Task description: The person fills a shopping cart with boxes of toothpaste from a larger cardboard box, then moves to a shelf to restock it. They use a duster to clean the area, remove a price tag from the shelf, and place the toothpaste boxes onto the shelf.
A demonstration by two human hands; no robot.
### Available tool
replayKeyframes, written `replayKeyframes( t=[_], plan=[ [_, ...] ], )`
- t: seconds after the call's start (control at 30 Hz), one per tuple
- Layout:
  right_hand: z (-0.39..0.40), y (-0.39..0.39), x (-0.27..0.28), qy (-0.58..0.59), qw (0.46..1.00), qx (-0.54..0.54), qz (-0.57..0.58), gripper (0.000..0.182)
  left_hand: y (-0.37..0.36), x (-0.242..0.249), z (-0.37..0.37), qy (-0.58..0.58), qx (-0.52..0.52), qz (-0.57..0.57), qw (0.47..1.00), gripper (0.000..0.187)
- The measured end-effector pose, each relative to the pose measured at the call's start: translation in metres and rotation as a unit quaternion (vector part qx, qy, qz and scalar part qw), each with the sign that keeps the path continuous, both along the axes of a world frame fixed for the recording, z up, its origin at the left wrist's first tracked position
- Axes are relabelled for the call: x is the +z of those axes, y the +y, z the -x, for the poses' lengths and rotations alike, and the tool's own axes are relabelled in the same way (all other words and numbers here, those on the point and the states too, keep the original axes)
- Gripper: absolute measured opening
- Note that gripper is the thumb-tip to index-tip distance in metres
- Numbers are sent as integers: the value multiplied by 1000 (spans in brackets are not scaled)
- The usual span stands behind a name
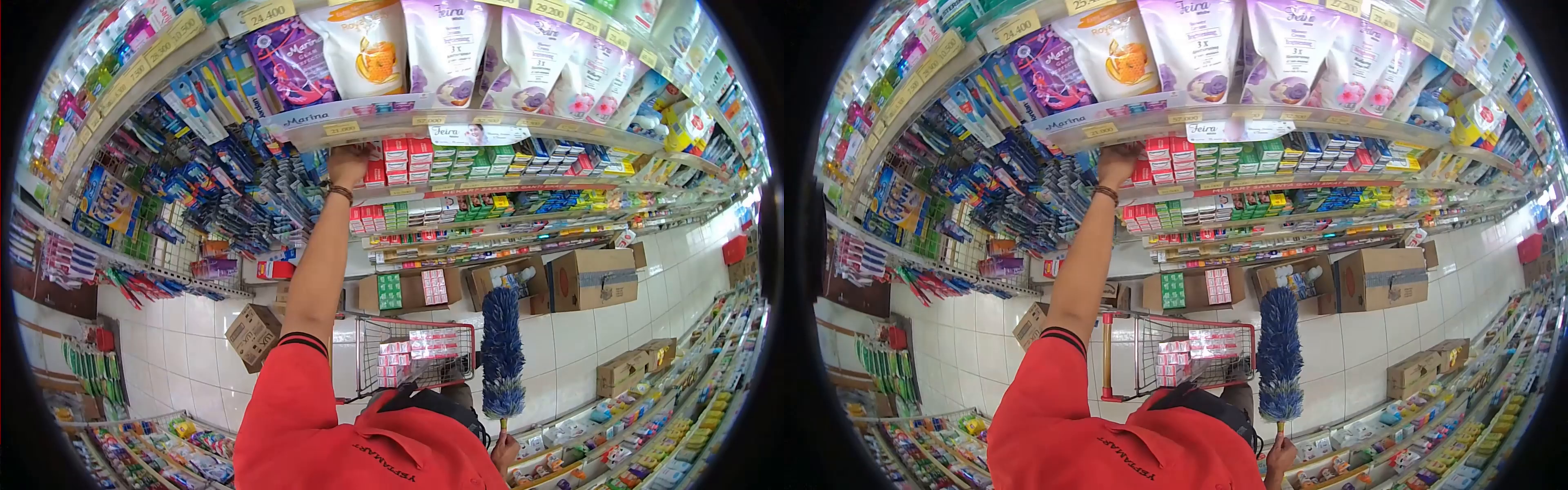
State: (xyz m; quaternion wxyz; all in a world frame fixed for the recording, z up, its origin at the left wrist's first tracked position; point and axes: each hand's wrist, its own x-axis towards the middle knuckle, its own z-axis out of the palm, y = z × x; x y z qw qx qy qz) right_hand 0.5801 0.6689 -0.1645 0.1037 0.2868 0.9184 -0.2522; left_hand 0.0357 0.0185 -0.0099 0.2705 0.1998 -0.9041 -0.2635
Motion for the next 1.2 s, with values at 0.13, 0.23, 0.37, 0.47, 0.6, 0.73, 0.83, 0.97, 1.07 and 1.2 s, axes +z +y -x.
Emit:
replayKeyframes(
  t=[0.13, 0.23, 0.37, 0.47, 0.6, 0.73, 0.83, 0.97, 1.07, 1.2],
  plan=[
    [15, 12, 0, 28, 998, 39, 32, 50, 10, 7, -14, -8, 23, 120, 993, 47],
    [28, 11, 2, 48, 997, 30, 43, 49, 11, 7, -19, -83, -7, 20, 996, 55],
    [35, 3, 6, 62, 996, 14, 66, 52, 23, 16, -36, -28, 30, 91, 995, 53],
    [31, -2, -3, 87, 993, 11, 78, 55, 8, 8, -39, -3, -16, 80, 997, 35],
    [19, -6, -12, 103, 987, 0, 124, 57, 0, 12, -39, -38, -27, 33, 998, 37],
    [15, -9, -12, 80, 987, -43, 134, 60, 60, 41, -88, 114, 16, 38, 993, 35],
    [2, 3, -15, 70, 986, -62, 135, 61, 125, -3, -145, 300, -13, 36, 953, 30],
    [-20, 25, -20, 66, 976, -136, 156, 62, 214, -138, -237, -35, -120, -92, 988, 23],
    [-33, 49, -17, 43, 985, -122, 117, 64, 247, -278, -305, -453, -172, -110, 868, 40],
    [-48, 73, 4, -51, 992, -105, 53, 67, 261, -347, -350, -609, -207, -54, 764, 44]
  ],
)
